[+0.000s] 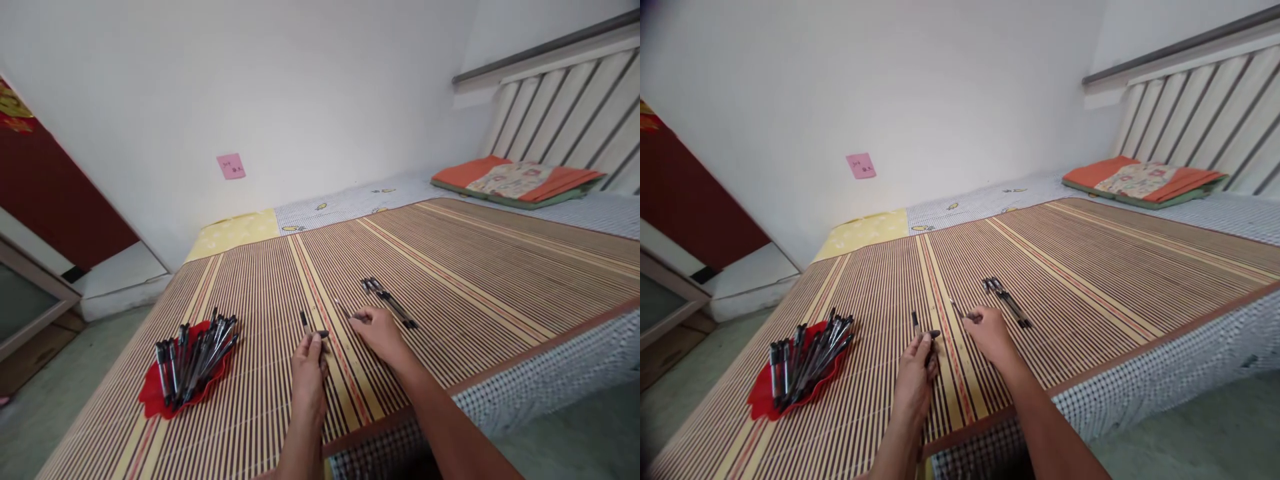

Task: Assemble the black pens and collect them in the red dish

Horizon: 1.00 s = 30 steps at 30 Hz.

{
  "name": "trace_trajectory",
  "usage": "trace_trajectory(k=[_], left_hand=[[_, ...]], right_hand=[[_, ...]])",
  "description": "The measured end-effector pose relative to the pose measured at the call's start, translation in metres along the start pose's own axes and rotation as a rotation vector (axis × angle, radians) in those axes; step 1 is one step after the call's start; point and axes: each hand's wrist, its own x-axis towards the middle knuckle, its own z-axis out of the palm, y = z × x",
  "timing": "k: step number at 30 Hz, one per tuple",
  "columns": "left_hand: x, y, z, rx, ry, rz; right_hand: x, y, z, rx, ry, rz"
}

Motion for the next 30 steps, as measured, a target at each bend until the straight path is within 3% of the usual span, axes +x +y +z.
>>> trace_trajectory(k=[4,7,13,16,20,24,30], left_hand=[[-0.002,0.002,0.002,-0.031,-0.050,0.013],[-0.004,0.004,0.001,-0.028,-0.081,0.006],[-0.007,0.011,0.000,-0.112,-0.095,-0.008],[-0.009,0.013,-0.002,-0.099,-0.108,-0.014],[-0.010,0.009,-0.007,0.008,-0.184,-0.036],[-0.008,0.002,-0.009,0.112,-0.249,-0.037],[-0.007,-0.002,-0.006,0.168,-0.235,0.028]], right_hand=[[-0.010,-0.019,0.021,0.697,-0.110,0.150],[-0.017,-0.034,0.034,0.916,-0.143,0.219],[-0.019,-0.043,0.043,0.905,-0.146,0.213],[-0.016,-0.038,0.036,0.877,-0.152,0.146],[-0.009,-0.032,0.019,0.901,-0.060,0.051],[-0.006,-0.031,0.008,0.934,-0.063,0.059],[-0.008,-0.034,0.002,0.932,-0.095,0.086]])
